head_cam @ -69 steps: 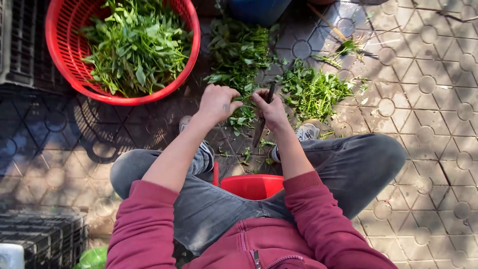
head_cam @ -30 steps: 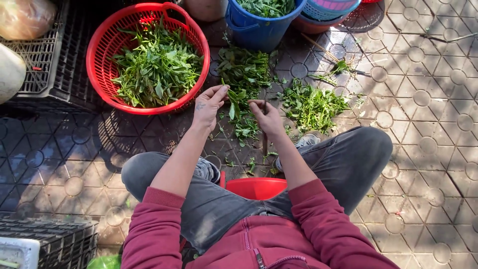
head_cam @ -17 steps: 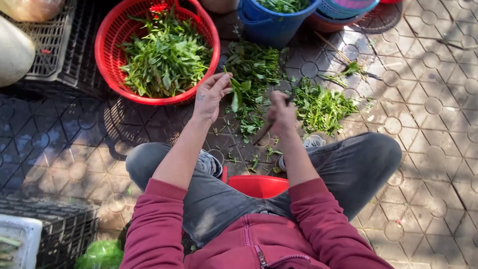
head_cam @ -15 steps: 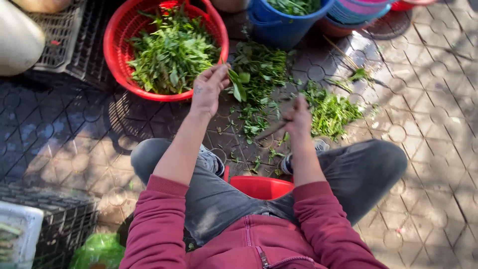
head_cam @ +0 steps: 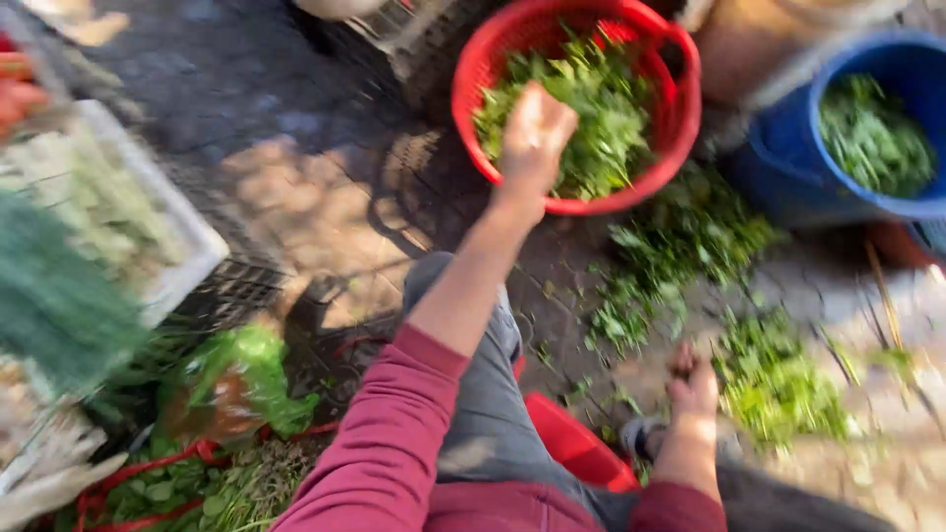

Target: Trimming the stems of leafy green vegetables with a knife and sorting them into a basket.

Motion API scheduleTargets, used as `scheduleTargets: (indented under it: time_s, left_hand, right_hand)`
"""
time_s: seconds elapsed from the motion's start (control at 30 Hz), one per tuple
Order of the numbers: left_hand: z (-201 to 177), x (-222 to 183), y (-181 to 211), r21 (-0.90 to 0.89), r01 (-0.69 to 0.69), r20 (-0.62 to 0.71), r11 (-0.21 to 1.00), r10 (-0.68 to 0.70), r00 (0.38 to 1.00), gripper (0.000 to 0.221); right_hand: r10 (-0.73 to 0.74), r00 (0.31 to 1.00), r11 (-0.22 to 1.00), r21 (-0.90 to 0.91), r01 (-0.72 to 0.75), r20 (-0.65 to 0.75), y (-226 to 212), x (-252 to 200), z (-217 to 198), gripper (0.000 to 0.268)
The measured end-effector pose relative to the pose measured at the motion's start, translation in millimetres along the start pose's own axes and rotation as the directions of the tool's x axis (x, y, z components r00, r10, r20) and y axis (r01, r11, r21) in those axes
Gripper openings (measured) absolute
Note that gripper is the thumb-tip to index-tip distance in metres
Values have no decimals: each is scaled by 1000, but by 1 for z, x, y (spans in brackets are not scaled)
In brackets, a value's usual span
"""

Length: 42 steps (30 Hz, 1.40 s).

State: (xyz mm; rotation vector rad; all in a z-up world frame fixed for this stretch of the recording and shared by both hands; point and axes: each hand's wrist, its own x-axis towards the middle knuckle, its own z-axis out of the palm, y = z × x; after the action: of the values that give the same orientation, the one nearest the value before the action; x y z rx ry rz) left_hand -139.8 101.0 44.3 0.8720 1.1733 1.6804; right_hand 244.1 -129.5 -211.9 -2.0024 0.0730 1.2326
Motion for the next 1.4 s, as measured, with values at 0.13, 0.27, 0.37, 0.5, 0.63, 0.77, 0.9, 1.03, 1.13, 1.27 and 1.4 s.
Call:
scheduleTargets:
  time_s: [0.13, 0.27, 0.37, 0.5, 0.63, 0.77, 0.9, 1.03, 1.13, 1.27, 1.4]
  left_hand:
    - [19, -25, -18, -140, 277, 22, 951, -277, 961, 56]
    - [57, -64, 49, -1, 78, 505, 997, -67, 861, 16]
    - [61, -70, 66, 30, 61, 635, 998, -67, 770, 28]
    - [52, -68, 84, 153, 97, 565, 984, -167, 808, 42]
    - [42, -64, 88, 252, 138, 517, 958, -253, 818, 46]
    - [43, -60, 82, 344, 94, 492, 934, -265, 829, 42]
    - [54, -62, 76, 276, 82, 562, 958, -230, 794, 36]
    - [66, -63, 70, 283, 46, 620, 958, -219, 753, 34]
    - [73, -68, 55, 419, -74, 667, 905, -251, 701, 33]
    - [80, -68, 4, 340, -500, 854, 797, -39, 519, 21]
    - [58, -88, -123, 279, -861, 959, 426, -83, 269, 16]
  right_hand:
    - [9, 942, 781, 585, -217, 336, -30, -7, -15, 77]
    - [-221, 963, 975, 72, 212, 155, -20, 72, -2, 30]
    - [-389, 901, 683, -596, 423, 194, -29, 62, 14, 35]
    - [-337, 834, 315, -783, 536, 436, 18, 93, 37, 19]
    - [-436, 857, 348, -827, 441, 273, 56, 110, 59, 29]
    - [-509, 816, 310, -826, 471, 274, 74, 106, 78, 29]
    - [-426, 857, 154, -910, 384, 289, 78, 119, 79, 22]
    - [-209, 895, 264, -858, 440, 394, 61, 129, 69, 50]
    - [-221, 891, 420, -785, 454, 397, 44, 91, 46, 30]
    - [-216, 870, 786, -449, 424, 444, -12, 16, 38, 24]
    - [-386, 759, 870, -65, 488, 525, -38, -47, 12, 23]
